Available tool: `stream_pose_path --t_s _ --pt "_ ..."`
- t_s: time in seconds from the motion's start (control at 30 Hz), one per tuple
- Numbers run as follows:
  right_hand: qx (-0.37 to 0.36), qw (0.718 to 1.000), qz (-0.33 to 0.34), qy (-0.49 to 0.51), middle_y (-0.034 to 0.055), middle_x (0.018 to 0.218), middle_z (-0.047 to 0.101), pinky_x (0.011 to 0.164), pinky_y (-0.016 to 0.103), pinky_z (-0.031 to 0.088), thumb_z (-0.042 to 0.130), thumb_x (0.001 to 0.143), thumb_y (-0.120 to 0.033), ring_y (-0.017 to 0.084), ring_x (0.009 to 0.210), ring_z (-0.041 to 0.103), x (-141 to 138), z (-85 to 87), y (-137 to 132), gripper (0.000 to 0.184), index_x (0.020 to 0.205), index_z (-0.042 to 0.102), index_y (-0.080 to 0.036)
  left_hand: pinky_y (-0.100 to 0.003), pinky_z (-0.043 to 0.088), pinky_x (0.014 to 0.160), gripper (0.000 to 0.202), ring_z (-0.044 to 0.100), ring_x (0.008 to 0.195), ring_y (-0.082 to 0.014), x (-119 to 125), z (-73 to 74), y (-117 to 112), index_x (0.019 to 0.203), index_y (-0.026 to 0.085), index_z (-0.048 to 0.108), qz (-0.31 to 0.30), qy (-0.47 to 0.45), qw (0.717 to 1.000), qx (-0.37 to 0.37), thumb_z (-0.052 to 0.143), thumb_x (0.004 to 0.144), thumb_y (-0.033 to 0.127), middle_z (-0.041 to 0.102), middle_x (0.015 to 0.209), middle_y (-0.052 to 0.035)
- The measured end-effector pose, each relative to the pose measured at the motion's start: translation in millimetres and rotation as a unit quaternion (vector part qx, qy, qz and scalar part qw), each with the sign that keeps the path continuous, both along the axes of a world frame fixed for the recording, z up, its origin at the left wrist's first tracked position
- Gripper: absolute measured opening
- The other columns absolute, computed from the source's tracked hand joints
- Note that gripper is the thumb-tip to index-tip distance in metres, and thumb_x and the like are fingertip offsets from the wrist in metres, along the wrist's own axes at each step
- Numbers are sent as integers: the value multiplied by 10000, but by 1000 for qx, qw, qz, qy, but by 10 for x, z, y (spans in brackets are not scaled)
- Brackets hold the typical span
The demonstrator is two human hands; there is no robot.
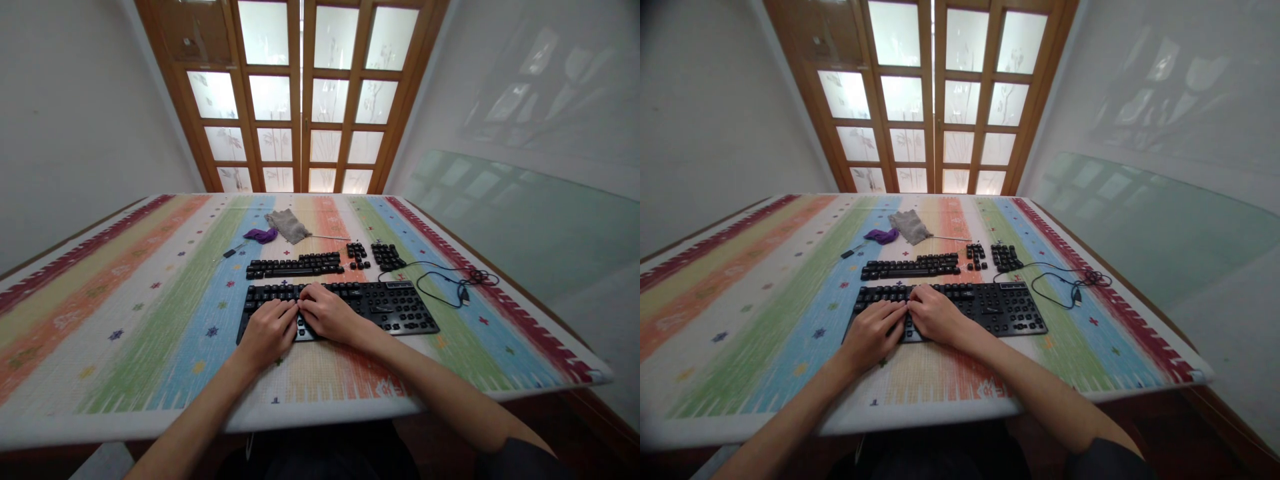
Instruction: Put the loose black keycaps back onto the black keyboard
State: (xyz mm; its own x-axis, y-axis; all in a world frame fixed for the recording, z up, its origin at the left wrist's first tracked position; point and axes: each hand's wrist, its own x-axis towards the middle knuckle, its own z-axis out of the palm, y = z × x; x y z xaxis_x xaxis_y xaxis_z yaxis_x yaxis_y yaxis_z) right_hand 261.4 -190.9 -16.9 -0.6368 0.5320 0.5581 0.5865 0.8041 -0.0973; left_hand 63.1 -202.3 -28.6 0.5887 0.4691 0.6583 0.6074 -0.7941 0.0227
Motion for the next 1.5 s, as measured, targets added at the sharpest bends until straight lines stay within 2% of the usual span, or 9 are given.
stream_pose_path --t_s 0.17,0.33,0.6,0.87,1.07,1.23,1.37,1.5 --pt "21 999 -18 -29 113 891 620 768 345 495 515 907 -103 224 848 521 -34 19 -16 181 788 643 -148 -424 571 769 215 644 835 -249 10 12 -9 1028 144 680 1 1 1000 -3 496 920 112 725 957 -105" --pt "4 999 -34 -39 90 831 607 708 333 455 564 898 -147 211 786 518 -28 24 -24 135 790 645 -152 -435 568 797 207 643 849 -248 24 2 -20 1014 145 677 -2 -14 1000 -9 491 929 113 724 960 -109" --pt "11 997 -31 -64 100 831 607 734 352 441 530 910 -112 228 817 521 -57 -9 -42 148 806 629 -146 -426 568 802 219 647 861 -243 17 3 -17 1026 162 676 -6 -31 999 -12 490 925 107 720 972 -100" --pt "26 998 -37 -38 82 812 595 734 339 440 520 912 -119 215 805 512 -78 -70 9 164 783 612 -162 -439 574 823 256 653 862 -240 30 16 -29 1054 159 694 -9 -46 999 -28 479 922 115 720 1003 -115" --pt "34 994 -70 -80 101 790 594 690 359 412 544 896 -126 229 792 503 -147 -44 -63 157 755 609 -148 -435 581 816 242 657 879 -243 27 17 -31 1052 154 689 -12 -50 998 -29 491 919 110 720 1016 -118" --pt "47 991 -71 -107 100 769 605 664 356 399 532 902 -145 227 789 510 -156 -67 -87 187 737 619 -149 -446 591 859 236 677 955 -259 20 -1 -15 1066 141 674 -22 -60 998 -18 492 922 98 729 1037 -122" --pt "39 994 -68 -80 91 773 624 668 349 422 551 890 -151 219 771 520 -106 -68 -68 172 740 636 -148 -460 594 908 246 696 1007 -268 14 -20 -7 1097 131 667 -23 -57 998 -6 496 924 99 733 1082 -129" --pt "7 999 -27 -32 68 769 647 717 324 469 574 886 -149 197 761 544 2 -13 -31 165 749 664 -161 -444 577 980 325 641 1195 -279 7 -57 -2 1216 105 628 -37 -34 999 9 472 931 85 694 1225 -156"
